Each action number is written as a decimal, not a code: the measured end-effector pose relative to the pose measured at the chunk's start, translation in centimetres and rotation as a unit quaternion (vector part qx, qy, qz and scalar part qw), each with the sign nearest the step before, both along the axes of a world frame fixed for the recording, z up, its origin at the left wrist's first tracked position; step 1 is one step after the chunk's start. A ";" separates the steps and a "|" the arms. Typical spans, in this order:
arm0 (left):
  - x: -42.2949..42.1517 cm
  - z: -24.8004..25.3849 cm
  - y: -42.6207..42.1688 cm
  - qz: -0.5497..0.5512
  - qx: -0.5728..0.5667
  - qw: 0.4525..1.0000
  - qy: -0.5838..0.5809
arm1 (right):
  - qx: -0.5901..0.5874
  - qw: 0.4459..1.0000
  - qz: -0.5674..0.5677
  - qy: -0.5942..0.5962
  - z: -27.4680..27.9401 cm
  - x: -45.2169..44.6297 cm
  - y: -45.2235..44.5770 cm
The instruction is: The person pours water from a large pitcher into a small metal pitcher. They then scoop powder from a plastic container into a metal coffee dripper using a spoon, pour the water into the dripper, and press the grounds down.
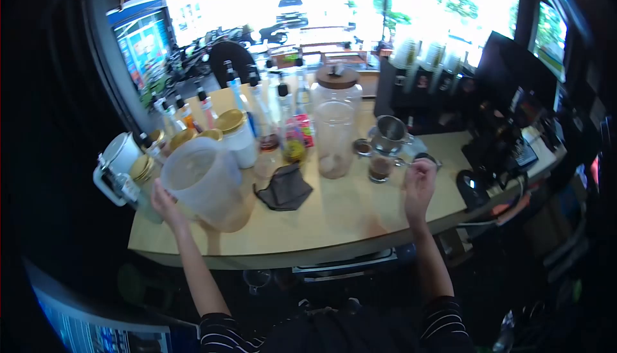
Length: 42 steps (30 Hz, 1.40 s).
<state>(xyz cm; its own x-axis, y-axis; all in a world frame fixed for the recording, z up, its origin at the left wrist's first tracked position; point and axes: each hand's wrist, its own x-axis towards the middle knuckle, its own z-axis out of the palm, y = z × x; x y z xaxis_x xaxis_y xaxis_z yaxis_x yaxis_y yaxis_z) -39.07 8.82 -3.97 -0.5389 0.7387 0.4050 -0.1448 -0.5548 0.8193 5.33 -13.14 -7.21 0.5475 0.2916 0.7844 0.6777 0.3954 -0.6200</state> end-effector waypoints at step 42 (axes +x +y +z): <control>-3.8 2.1 2.4 -0.184 -0.062 0.973 0.128 | -0.103 0.804 0.471 0.347 2.9 -15.0 14.5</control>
<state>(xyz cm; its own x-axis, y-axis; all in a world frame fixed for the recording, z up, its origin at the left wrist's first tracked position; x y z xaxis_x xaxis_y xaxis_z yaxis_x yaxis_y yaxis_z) -42.90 11.22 -1.86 -0.1225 0.9142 0.3863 -0.0965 -0.3984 0.9121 -9.66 1.33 -4.32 0.2926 0.9181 0.2674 -0.4001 0.3715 -0.8378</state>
